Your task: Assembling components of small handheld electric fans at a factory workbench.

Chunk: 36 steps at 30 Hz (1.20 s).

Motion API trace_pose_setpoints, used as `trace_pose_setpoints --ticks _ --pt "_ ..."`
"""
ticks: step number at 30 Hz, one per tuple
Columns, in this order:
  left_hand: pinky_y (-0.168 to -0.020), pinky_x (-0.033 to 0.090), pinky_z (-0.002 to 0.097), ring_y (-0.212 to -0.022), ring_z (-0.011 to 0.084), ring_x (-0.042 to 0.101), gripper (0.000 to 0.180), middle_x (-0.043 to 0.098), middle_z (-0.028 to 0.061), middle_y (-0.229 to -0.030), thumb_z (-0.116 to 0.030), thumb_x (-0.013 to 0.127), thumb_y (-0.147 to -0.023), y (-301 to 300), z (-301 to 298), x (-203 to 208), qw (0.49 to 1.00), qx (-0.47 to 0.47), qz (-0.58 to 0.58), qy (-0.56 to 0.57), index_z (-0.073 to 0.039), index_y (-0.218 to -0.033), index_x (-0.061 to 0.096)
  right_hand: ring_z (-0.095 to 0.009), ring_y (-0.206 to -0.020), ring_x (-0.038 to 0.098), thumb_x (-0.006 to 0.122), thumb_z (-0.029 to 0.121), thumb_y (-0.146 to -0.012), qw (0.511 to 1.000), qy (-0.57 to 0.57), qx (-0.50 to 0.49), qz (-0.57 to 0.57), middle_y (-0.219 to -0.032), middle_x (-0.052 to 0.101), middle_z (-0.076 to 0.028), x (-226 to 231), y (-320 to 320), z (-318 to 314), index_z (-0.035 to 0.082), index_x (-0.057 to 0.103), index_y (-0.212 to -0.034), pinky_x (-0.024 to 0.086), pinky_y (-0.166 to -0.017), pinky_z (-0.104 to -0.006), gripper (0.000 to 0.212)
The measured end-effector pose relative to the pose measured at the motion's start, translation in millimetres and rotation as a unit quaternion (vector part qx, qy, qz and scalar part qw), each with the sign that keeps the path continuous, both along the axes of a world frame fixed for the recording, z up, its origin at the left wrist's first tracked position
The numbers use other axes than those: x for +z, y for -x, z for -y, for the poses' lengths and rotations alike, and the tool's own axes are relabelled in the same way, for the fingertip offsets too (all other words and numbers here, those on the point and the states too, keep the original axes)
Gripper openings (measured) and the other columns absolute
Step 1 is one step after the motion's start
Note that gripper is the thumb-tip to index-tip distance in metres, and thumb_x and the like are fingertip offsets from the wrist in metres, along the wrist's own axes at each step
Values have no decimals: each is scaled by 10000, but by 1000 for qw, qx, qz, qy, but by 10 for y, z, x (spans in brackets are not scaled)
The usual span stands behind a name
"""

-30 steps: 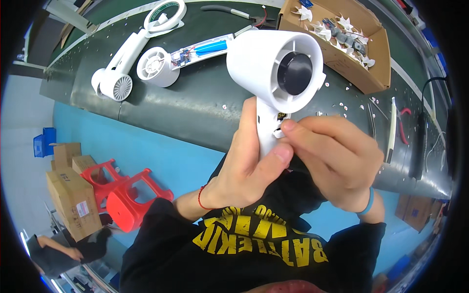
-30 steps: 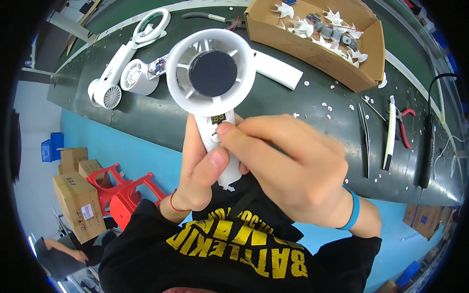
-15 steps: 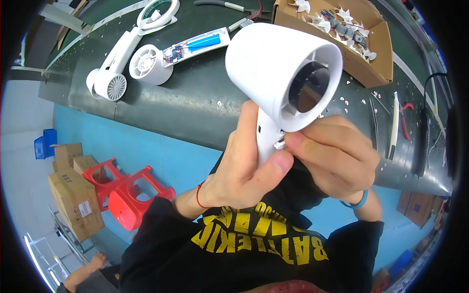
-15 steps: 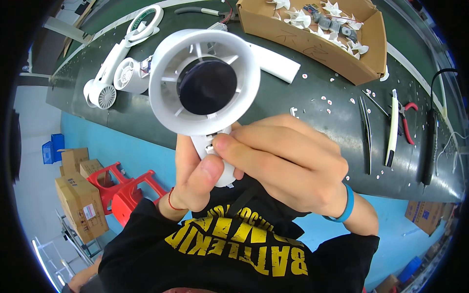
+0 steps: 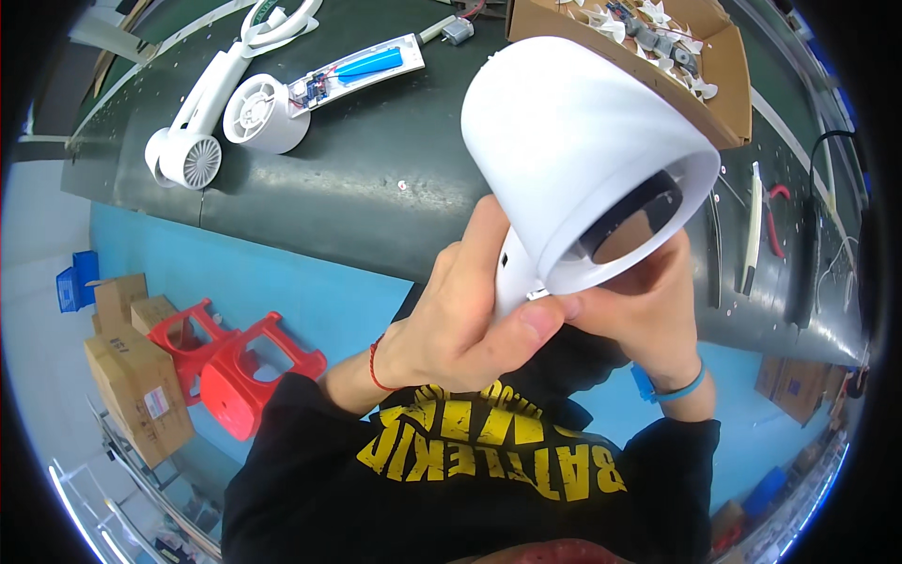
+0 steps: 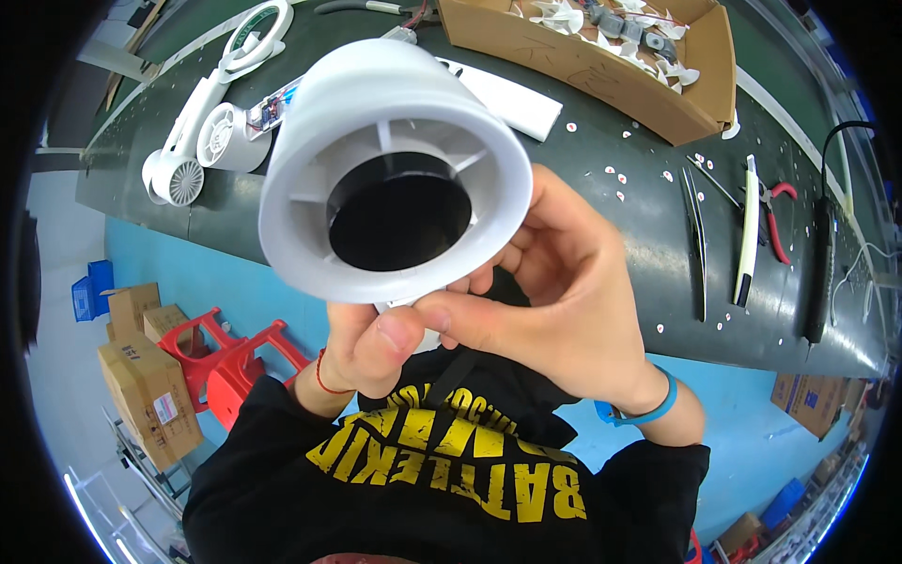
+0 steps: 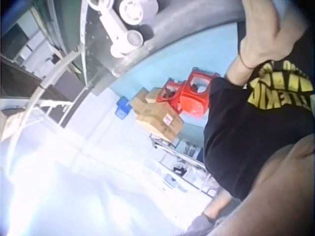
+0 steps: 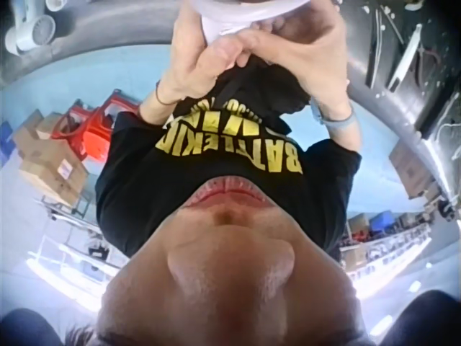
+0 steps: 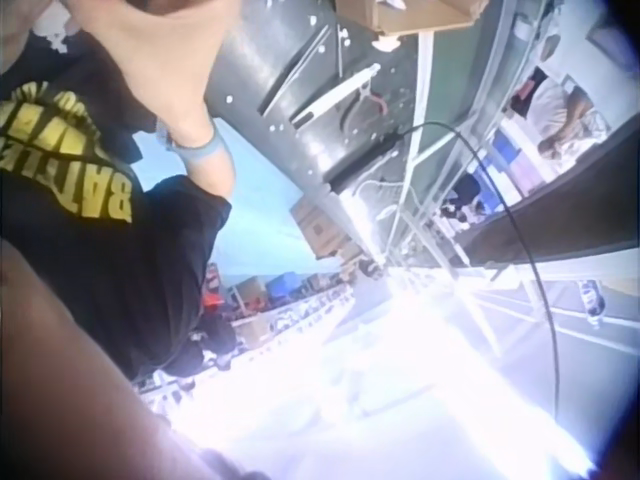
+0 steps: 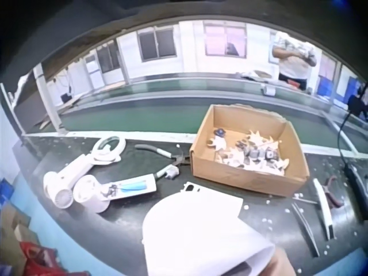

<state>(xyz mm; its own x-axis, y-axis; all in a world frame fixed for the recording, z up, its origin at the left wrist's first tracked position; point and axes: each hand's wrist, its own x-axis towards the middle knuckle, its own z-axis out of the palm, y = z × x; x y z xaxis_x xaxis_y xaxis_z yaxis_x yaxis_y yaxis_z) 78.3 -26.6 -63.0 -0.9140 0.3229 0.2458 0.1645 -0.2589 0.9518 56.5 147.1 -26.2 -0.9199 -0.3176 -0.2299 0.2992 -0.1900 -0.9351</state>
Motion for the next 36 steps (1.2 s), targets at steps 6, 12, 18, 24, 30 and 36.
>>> trace_pose_setpoints --ticks 6,12,18,24,30,36 --pt "-744 507 345 -802 256 649 570 640 207 -966 -173 537 -898 22 11 0 999 -12 33 -6 138 -1320 314 -208 -1116 601 869 46 -656 999 -17 3 28 -1223 603 -117 73 -38 -9 -25 467 -1300 481 -975 -354 763" --pt "-732 495 321 -774 224 621 518 627 150 -939 -214 532 -921 22 -5 4 996 -26 88 -17 114 -1278 350 -144 -846 637 760 -100 -744 989 129 -52 -57 -923 586 -79 -69 -68 65 -63 552 -1106 605 -638 -282 419" --pt "-684 474 271 -739 137 582 554 593 115 -999 -247 538 -932 65 -75 -72 995 -62 55 -61 79 -1316 309 -127 -809 620 749 -107 -751 989 110 -70 -64 -888 562 -61 -32 -85 51 -58 538 -1106 599 -623 -268 416" --pt "-581 465 249 -660 109 555 534 573 126 -1058 -273 505 -938 89 -115 -40 988 -68 85 -106 83 -1285 307 -89 -781 589 725 -81 -776 992 84 -66 -67 -872 552 -43 -39 -67 57 -49 527 -1103 570 -573 -228 384" --pt "-554 453 236 -655 109 546 508 575 140 -1051 -270 470 -946 107 -131 -36 990 -51 78 -110 71 -1288 313 -71 -753 571 718 -79 -785 991 93 -77 -50 -872 550 -43 -50 -112 111 -43 524 -1092 564 -565 -218 366" --pt "-525 439 231 -642 107 521 498 507 135 -1096 -236 415 -988 108 -198 4 984 -46 92 -146 56 -1361 263 -65 -737 560 699 -86 -801 990 97 -83 -65 -875 539 -44 -18 -65 109 -34 526 -1090 560 -540 -205 341"
